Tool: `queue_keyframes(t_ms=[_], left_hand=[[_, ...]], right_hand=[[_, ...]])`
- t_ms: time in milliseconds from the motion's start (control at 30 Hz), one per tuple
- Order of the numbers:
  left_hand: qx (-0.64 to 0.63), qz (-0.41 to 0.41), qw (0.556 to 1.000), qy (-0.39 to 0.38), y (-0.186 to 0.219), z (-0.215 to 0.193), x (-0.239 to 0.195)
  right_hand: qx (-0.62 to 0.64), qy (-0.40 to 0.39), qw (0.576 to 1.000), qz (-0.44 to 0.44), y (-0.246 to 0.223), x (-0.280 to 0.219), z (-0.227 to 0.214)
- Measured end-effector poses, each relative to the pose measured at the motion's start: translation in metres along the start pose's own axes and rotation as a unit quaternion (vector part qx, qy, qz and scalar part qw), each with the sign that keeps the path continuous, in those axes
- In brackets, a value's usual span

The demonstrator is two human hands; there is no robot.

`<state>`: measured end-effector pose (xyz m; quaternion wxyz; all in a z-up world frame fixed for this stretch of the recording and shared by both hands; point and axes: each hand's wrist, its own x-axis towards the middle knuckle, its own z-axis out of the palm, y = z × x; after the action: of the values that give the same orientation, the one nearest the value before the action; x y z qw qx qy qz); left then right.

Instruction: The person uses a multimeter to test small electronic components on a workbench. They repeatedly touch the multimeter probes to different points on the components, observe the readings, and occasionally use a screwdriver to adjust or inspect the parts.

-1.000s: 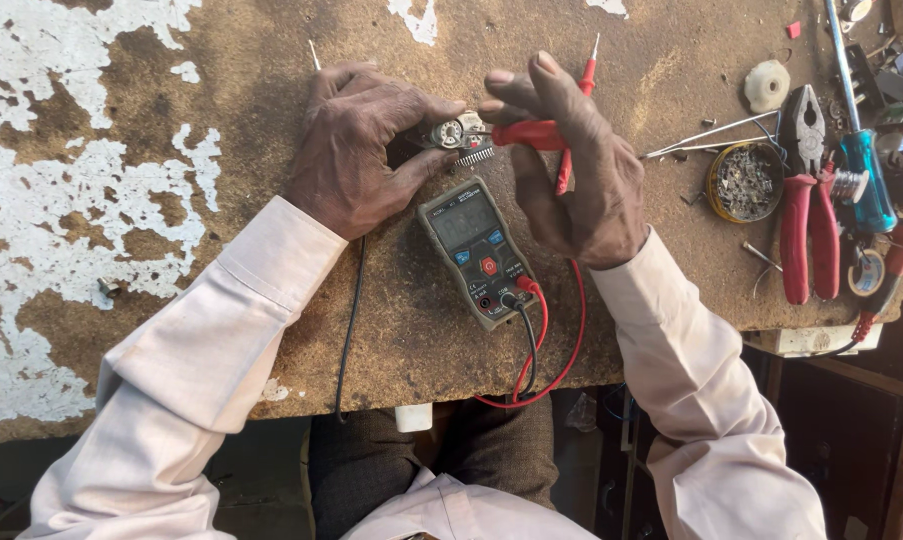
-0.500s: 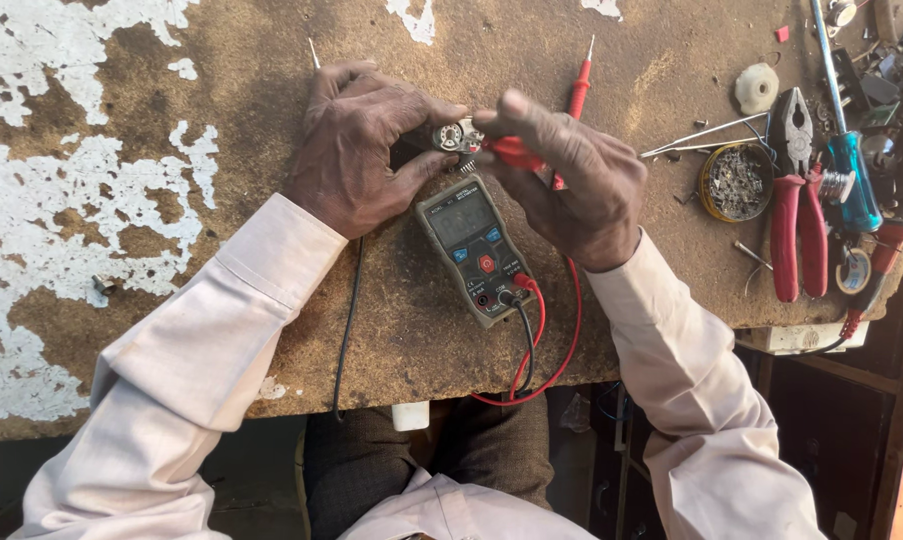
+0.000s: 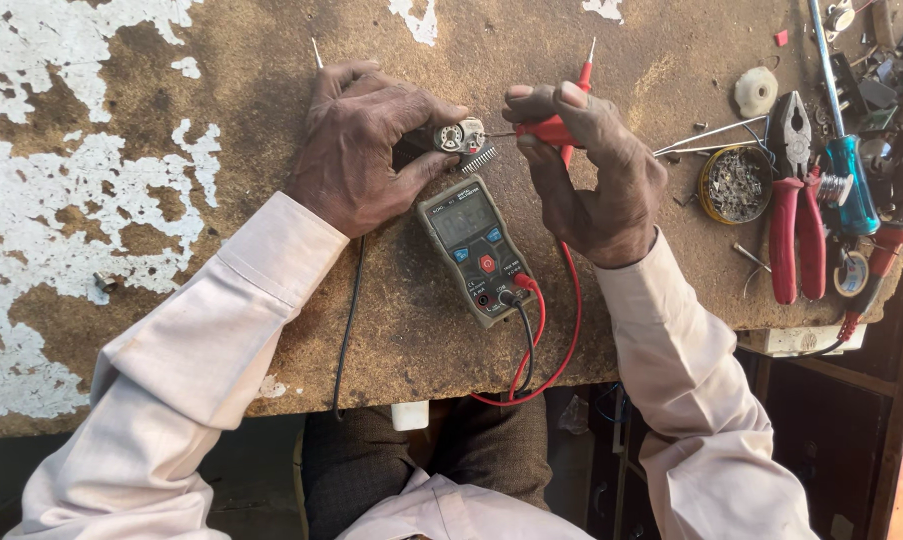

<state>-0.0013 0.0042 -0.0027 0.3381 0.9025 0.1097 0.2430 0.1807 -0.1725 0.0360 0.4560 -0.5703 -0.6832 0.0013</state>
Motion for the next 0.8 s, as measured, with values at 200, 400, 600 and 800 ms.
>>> queue_keyframes(t_ms=[200, 400, 600, 800], left_hand=[[-0.008, 0.002, 1.0, 0.004, 0.006, -0.002, 0.004], [-0.007, 0.006, 1.0, 0.004, -0.004, 0.001, -0.002], [-0.007, 0.009, 1.0, -0.003, 0.005, -0.005, 0.005], [0.052, -0.01, 0.998, -0.03, 0.018, -0.008, 0.014]], right_hand=[[-0.004, -0.02, 1.0, -0.017, 0.007, 0.004, 0.006], [-0.083, 0.015, 0.996, -0.006, 0.001, -0.006, 0.001], [-0.043, -0.049, 0.997, 0.039, 0.009, -0.006, 0.011], [-0.082, -0.013, 0.996, -0.019, -0.008, -0.003, -0.006]])
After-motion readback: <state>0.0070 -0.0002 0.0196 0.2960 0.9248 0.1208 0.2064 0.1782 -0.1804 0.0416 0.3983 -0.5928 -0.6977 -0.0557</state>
